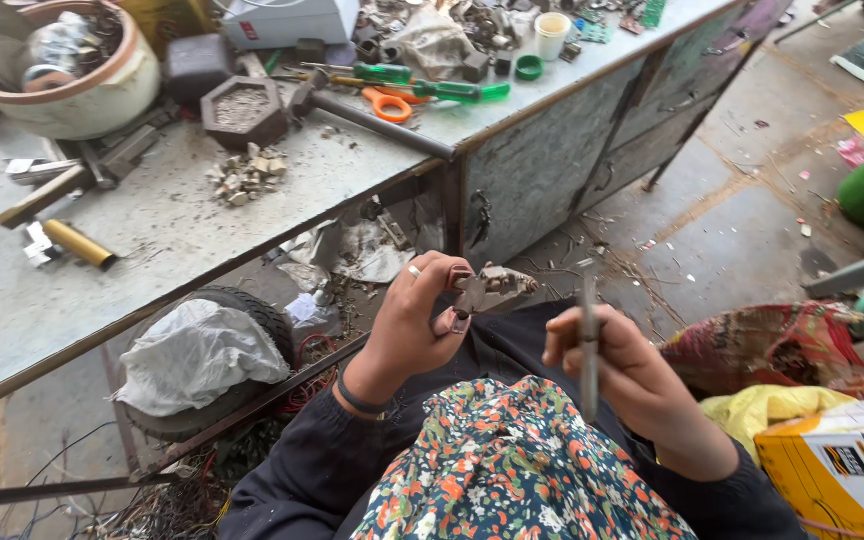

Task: The person sits on the floor and uses two pairs of pliers to manipulate a small electrical component, repeatedly gripping, twisting, and adjusting it. The person occasionally reaches for additional components on a nearby workbench.

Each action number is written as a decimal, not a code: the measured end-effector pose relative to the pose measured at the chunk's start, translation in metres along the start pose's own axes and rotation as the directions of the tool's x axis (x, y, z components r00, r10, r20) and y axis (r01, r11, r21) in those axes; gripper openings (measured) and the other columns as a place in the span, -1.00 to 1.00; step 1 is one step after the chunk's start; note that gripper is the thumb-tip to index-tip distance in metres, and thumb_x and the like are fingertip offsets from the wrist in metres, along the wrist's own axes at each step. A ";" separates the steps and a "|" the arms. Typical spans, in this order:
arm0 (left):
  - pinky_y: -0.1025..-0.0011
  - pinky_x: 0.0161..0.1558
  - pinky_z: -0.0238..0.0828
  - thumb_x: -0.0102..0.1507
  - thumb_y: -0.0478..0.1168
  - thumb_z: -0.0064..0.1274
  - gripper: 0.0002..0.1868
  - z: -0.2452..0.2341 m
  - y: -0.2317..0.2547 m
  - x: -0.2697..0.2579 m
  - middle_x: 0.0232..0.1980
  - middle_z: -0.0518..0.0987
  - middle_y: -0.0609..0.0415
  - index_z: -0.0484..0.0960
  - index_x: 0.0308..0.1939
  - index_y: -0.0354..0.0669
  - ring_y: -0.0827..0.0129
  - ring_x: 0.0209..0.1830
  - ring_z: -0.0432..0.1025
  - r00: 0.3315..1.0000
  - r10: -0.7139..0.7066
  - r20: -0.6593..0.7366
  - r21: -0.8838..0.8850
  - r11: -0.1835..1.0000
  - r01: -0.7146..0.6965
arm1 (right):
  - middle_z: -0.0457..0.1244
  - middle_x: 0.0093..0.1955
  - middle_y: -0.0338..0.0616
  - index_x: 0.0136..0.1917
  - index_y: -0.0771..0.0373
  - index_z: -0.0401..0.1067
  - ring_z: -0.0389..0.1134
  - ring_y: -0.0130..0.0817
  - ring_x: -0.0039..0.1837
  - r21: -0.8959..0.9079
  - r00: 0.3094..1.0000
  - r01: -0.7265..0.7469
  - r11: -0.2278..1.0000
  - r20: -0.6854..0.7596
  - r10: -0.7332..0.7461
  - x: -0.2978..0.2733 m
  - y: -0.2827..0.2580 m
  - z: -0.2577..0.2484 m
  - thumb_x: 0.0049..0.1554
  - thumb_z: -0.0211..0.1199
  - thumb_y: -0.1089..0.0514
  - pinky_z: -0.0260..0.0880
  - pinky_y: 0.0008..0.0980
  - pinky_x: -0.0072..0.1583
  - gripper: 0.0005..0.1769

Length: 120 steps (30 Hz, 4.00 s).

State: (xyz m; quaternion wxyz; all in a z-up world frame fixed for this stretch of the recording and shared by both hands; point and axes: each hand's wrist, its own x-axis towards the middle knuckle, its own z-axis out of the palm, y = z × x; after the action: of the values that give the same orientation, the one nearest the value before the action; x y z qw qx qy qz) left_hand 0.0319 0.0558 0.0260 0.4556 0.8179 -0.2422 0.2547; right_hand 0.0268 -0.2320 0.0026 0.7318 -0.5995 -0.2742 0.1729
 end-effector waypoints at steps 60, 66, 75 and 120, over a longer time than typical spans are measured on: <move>0.29 -0.05 0.46 0.06 -0.41 0.08 -0.55 0.003 0.022 0.000 -0.14 0.56 -0.01 0.55 0.05 -0.21 0.15 -0.13 0.52 0.948 -0.140 0.286 -0.016 0.988 0.151 | 0.18 -0.42 -0.10 -0.07 0.32 0.41 0.22 -0.32 -0.47 -0.800 0.983 -0.003 0.600 -0.112 -0.144 0.002 -0.061 0.014 -0.03 0.26 0.29 0.25 -0.35 -0.34 -0.78; 0.38 -0.05 0.44 0.12 -0.32 0.08 -0.62 0.016 0.017 -0.009 -0.14 0.61 0.01 0.57 0.04 -0.23 0.30 -0.16 0.52 0.804 -0.192 0.563 -0.173 0.924 0.342 | 0.26 -0.33 -0.08 -0.01 0.30 0.45 0.30 -0.26 -0.40 -0.840 0.982 0.078 0.537 -0.027 -0.185 -0.003 -0.062 -0.005 -0.08 0.26 0.31 0.33 -0.34 -0.28 -0.69; 0.43 -0.02 0.43 0.18 -0.30 0.08 -0.72 0.034 0.018 -0.015 -0.18 0.56 0.14 0.56 -0.02 -0.21 0.49 -0.13 0.45 0.747 -0.134 0.651 -0.378 0.796 0.472 | 0.32 -0.11 -0.20 0.19 0.27 0.32 0.24 -0.47 -0.18 -0.487 0.996 0.022 0.873 0.087 0.024 -0.008 -0.040 -0.017 -0.02 0.45 0.23 0.21 -0.49 -0.17 -0.46; 0.30 -0.07 0.46 0.08 -0.34 0.14 -0.61 0.029 0.019 -0.009 -0.18 0.58 -0.06 0.55 0.01 -0.21 0.10 -0.15 0.54 0.927 -0.221 0.303 -0.126 0.955 0.269 | 0.10 0.08 -0.26 0.53 0.33 0.16 0.14 -0.55 0.15 -0.120 0.981 -0.017 0.993 -0.195 -0.007 -0.013 -0.036 0.001 0.21 0.29 0.35 0.18 -0.59 0.21 -0.33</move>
State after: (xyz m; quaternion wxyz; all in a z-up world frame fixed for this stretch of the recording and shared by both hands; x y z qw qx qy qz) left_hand 0.0193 0.0227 0.0191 0.5105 0.8291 -0.2213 0.0542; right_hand 0.0136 -0.2463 0.0350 0.7168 -0.6576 -0.2098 0.0984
